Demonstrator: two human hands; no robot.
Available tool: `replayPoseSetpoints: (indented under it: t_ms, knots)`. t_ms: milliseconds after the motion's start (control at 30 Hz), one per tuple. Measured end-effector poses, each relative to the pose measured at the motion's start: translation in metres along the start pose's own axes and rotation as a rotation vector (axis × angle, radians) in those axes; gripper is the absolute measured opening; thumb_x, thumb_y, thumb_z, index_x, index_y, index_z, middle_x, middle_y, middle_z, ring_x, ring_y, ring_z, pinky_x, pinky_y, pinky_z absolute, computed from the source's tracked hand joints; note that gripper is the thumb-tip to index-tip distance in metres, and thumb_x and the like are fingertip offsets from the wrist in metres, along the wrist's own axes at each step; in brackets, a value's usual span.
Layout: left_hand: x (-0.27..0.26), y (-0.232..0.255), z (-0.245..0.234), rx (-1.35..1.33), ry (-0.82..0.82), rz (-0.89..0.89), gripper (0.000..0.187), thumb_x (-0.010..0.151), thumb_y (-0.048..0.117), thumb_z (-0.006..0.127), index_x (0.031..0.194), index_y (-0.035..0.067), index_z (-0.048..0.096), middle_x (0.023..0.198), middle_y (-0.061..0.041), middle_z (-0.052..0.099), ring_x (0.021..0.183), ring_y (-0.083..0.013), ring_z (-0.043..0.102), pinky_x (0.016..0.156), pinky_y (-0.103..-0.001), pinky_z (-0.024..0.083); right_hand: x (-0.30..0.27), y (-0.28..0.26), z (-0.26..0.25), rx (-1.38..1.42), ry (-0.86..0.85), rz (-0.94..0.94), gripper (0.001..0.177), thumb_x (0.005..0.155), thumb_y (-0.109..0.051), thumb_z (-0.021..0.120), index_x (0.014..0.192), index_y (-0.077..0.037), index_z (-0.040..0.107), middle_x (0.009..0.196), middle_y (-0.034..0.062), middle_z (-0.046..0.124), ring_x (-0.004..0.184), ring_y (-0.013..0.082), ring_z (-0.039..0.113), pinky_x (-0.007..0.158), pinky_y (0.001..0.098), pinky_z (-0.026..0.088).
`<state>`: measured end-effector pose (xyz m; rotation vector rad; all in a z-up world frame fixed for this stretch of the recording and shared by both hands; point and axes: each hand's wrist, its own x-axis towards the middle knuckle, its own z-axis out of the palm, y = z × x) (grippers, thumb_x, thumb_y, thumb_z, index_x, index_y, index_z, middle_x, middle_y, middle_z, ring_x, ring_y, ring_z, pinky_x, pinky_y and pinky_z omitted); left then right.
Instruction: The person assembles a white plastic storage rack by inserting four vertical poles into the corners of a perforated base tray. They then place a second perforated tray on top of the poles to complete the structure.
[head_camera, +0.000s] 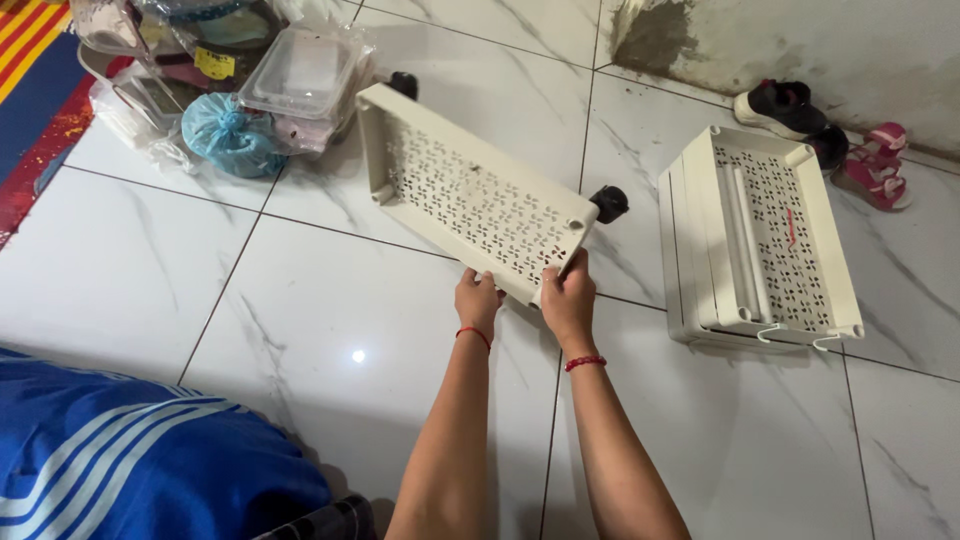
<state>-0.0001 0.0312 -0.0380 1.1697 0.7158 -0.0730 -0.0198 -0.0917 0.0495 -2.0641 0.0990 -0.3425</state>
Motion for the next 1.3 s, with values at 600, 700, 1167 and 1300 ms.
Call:
replayPoseSetpoints:
  t_ms: [600, 700, 1167, 1300]
  knots:
    - [0.006, 0.0, -0.001, -0.003, 0.02, 0.027, 0.05, 0.098, 0.02, 0.047, 0.146, 0.005, 0.054, 0.106, -0.004, 0.072, 0.079, -0.0108, 0.06, 0.075, -0.028, 0.053, 0.004, -0.017, 0.002, -0.183, 0.333, -0.245, 0.024, 0.1, -0.008, 0.058, 0.123, 0.002, 0.057, 0.112, 0.0217, 0.068, 0.101, 0.0415, 0.066, 0.084, 0.0476, 0.052]
    - [0.0, 0.008, -0.003, 0.026, 0.015, 0.047, 0.049, 0.098, 0.018, 0.046, 0.144, 0.004, 0.057, 0.107, -0.006, 0.073, 0.084, -0.014, 0.063, 0.081, -0.03, 0.053, 0.014, -0.022, -0.01, -0.249, 0.39, -0.276, 0.031, 0.094, 0.004, 0.054, 0.124, -0.002, 0.06, 0.115, 0.0155, 0.068, 0.105, 0.0364, 0.067, 0.089, 0.0441, 0.054]
    - [0.007, 0.001, -0.006, -0.019, 0.017, 0.081, 0.044, 0.102, 0.023, 0.048, 0.138, 0.002, 0.062, 0.109, -0.008, 0.073, 0.088, -0.0163, 0.065, 0.083, -0.031, 0.053, 0.013, -0.045, -0.023, -0.487, 0.351, -0.713, 0.035, 0.089, 0.011, 0.065, 0.118, -0.006, 0.057, 0.12, 0.0083, 0.068, 0.116, 0.0337, 0.064, 0.103, 0.0454, 0.052]
    - [0.009, -0.003, -0.006, -0.041, 0.013, 0.09, 0.045, 0.101, 0.023, 0.047, 0.138, 0.002, 0.062, 0.112, -0.009, 0.074, 0.091, -0.0156, 0.067, 0.085, -0.031, 0.055, 0.017, -0.034, -0.02, -0.414, 0.352, -0.49, 0.04, 0.087, 0.012, 0.065, 0.124, -0.003, 0.06, 0.118, 0.0099, 0.068, 0.112, 0.0343, 0.064, 0.091, 0.0422, 0.055]
